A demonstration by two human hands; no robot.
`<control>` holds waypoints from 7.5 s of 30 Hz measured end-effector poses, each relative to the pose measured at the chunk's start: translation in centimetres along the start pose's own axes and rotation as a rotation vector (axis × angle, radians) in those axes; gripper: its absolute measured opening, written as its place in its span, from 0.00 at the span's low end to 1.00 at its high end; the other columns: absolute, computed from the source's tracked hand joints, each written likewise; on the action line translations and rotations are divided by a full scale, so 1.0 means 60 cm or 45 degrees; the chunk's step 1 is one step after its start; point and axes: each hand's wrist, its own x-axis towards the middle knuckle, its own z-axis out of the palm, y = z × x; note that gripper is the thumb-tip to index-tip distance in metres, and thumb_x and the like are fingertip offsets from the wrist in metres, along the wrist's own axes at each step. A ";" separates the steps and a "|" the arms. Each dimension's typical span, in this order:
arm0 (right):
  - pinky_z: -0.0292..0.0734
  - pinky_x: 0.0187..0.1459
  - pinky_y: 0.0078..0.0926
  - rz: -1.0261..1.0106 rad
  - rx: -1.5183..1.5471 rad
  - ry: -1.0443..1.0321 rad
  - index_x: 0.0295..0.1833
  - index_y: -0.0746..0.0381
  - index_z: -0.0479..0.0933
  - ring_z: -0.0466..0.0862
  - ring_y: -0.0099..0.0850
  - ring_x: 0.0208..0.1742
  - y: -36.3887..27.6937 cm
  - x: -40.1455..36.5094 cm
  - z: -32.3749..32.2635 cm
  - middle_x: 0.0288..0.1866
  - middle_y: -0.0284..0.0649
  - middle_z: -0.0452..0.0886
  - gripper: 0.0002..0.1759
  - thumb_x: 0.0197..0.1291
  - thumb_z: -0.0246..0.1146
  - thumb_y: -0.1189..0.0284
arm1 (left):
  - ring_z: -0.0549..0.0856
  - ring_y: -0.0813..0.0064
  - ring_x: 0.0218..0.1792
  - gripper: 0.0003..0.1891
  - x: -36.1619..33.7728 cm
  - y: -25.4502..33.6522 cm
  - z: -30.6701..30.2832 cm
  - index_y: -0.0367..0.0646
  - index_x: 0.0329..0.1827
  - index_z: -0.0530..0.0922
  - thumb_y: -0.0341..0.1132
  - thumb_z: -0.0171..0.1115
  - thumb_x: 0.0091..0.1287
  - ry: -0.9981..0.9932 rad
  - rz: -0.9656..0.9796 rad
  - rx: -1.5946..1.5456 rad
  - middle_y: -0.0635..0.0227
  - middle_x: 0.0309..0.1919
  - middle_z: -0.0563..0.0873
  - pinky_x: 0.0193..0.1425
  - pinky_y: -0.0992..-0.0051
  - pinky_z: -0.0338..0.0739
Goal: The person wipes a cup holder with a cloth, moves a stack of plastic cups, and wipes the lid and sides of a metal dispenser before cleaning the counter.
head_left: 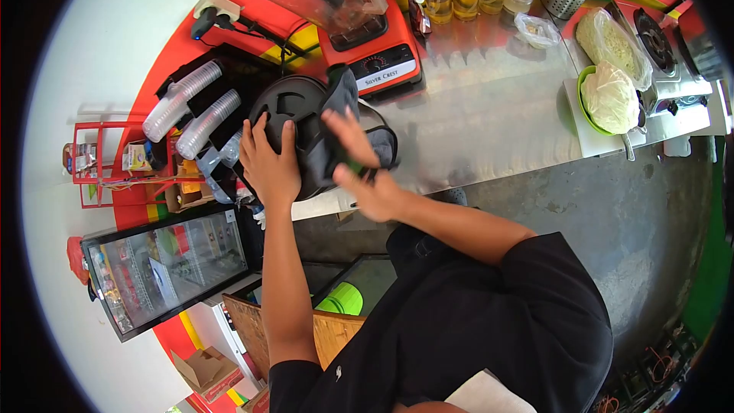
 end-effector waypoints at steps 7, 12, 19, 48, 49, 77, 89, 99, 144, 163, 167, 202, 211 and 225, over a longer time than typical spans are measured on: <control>0.49 0.87 0.51 -0.547 -1.040 -1.032 0.80 0.44 0.73 0.75 0.29 0.75 0.128 -0.077 -0.055 0.70 0.22 0.81 0.44 0.55 0.73 0.58 | 0.66 0.43 0.80 0.33 0.001 0.005 -0.004 0.53 0.78 0.74 0.61 0.60 0.77 0.016 0.064 0.004 0.54 0.82 0.68 0.80 0.45 0.64; 0.51 0.86 0.50 -0.346 -1.020 -1.223 0.76 0.49 0.76 0.76 0.34 0.73 0.163 -0.102 -0.125 0.64 0.32 0.85 0.33 0.70 0.65 0.49 | 0.65 0.43 0.80 0.33 0.002 0.011 -0.008 0.53 0.79 0.73 0.61 0.60 0.77 -0.027 0.019 0.009 0.53 0.82 0.67 0.80 0.44 0.63; 0.52 0.86 0.53 -0.045 -0.896 -0.864 0.84 0.65 0.63 0.60 0.61 0.85 0.209 -0.140 -0.160 0.85 0.57 0.62 0.40 0.79 0.57 0.49 | 0.64 0.44 0.81 0.34 -0.001 0.017 -0.006 0.54 0.79 0.73 0.62 0.59 0.77 -0.021 -0.060 0.051 0.54 0.82 0.66 0.79 0.41 0.62; 0.42 0.85 0.57 0.185 -0.595 -0.452 0.54 0.67 0.82 0.40 0.64 0.89 0.169 -0.083 -0.067 0.87 0.71 0.47 0.28 0.82 0.52 0.51 | 0.61 0.45 0.83 0.35 0.014 0.029 0.000 0.56 0.80 0.71 0.67 0.54 0.78 -0.057 -0.142 0.092 0.55 0.84 0.63 0.80 0.40 0.60; 0.42 0.85 0.57 0.180 -0.598 -0.452 0.54 0.67 0.82 0.40 0.64 0.89 0.186 -0.088 -0.079 0.87 0.71 0.47 0.28 0.82 0.52 0.51 | 0.61 0.45 0.83 0.35 0.013 0.031 -0.001 0.56 0.80 0.71 0.67 0.54 0.78 -0.053 -0.141 0.087 0.55 0.84 0.63 0.80 0.40 0.60; 0.79 0.55 0.58 0.322 -0.797 -0.433 0.61 0.65 0.62 0.79 0.69 0.60 0.070 0.020 -0.081 0.56 0.63 0.80 0.39 0.46 0.78 0.81 | 0.63 0.33 0.77 0.40 0.014 0.055 -0.039 0.52 0.82 0.67 0.71 0.45 0.78 -0.292 -0.235 0.272 0.47 0.82 0.62 0.72 0.28 0.65; 0.81 0.50 0.44 0.024 -0.560 -0.525 0.49 0.66 0.71 0.83 0.63 0.51 0.117 0.054 -0.111 0.42 0.55 0.85 0.28 0.44 0.78 0.78 | 0.61 0.39 0.80 0.42 -0.008 0.040 -0.020 0.49 0.81 0.70 0.71 0.50 0.76 -0.124 -0.244 0.136 0.48 0.83 0.62 0.75 0.21 0.54; 0.81 0.52 0.46 0.137 -0.546 -0.584 0.62 0.66 0.74 0.85 0.63 0.53 0.029 0.073 -0.075 0.48 0.57 0.87 0.37 0.44 0.80 0.78 | 0.59 0.45 0.82 0.41 0.007 0.016 -0.001 0.52 0.81 0.70 0.69 0.53 0.75 -0.021 -0.198 0.037 0.57 0.86 0.63 0.79 0.34 0.58; 0.76 0.65 0.30 0.416 -0.708 -0.476 0.61 0.69 0.81 0.84 0.30 0.62 -0.173 0.061 -0.003 0.60 0.41 0.87 0.17 0.68 0.68 0.79 | 0.82 0.68 0.43 0.12 -0.188 -0.048 0.024 0.36 0.52 0.75 0.24 0.68 0.69 0.392 -0.090 -1.780 0.58 0.42 0.80 0.49 0.68 0.76; 0.70 0.59 0.51 -0.257 -1.918 -0.342 0.63 0.54 0.77 0.78 0.48 0.60 -0.032 0.118 0.154 0.55 0.46 0.77 0.22 0.70 0.66 0.57 | 0.88 0.44 0.46 0.11 -0.246 -0.029 0.160 0.35 0.48 0.82 0.36 0.62 0.79 0.485 -0.124 -1.148 0.51 0.40 0.89 0.54 0.56 0.80; 0.71 0.57 0.52 -0.269 -2.056 -0.304 0.65 0.55 0.76 0.78 0.49 0.57 -0.027 0.115 0.159 0.53 0.48 0.76 0.26 0.70 0.65 0.51 | 0.89 0.52 0.41 0.18 -0.253 -0.017 0.093 0.38 0.37 0.85 0.47 0.67 0.77 0.232 -0.034 -1.228 0.57 0.36 0.89 0.50 0.56 0.81; 0.80 0.56 0.48 -0.381 -2.016 -0.638 0.63 0.64 0.76 0.80 0.49 0.56 -0.033 0.153 0.137 0.53 0.51 0.79 0.34 0.70 0.62 0.44 | 0.81 0.67 0.55 0.28 -0.187 -0.094 0.116 0.44 0.67 0.84 0.29 0.69 0.59 0.567 1.076 -0.461 0.67 0.59 0.81 0.61 0.63 0.78; 0.74 0.62 0.47 -0.401 -1.837 -0.618 0.63 0.62 0.77 0.77 0.47 0.60 -0.036 0.153 0.122 0.55 0.49 0.77 0.33 0.69 0.65 0.45 | 0.75 0.79 0.56 0.21 -0.163 -0.113 0.147 0.49 0.61 0.88 0.37 0.66 0.65 0.429 1.521 0.116 0.89 0.68 0.81 0.58 0.69 0.73; 0.75 0.60 0.45 -0.454 -1.770 -0.533 0.60 0.60 0.78 0.79 0.46 0.55 -0.026 0.156 0.122 0.51 0.45 0.77 0.32 0.66 0.68 0.44 | 0.74 0.69 0.56 0.24 -0.183 -0.117 0.126 0.59 0.62 0.89 0.34 0.71 0.60 0.434 1.134 -0.152 0.89 0.65 0.78 0.56 0.61 0.67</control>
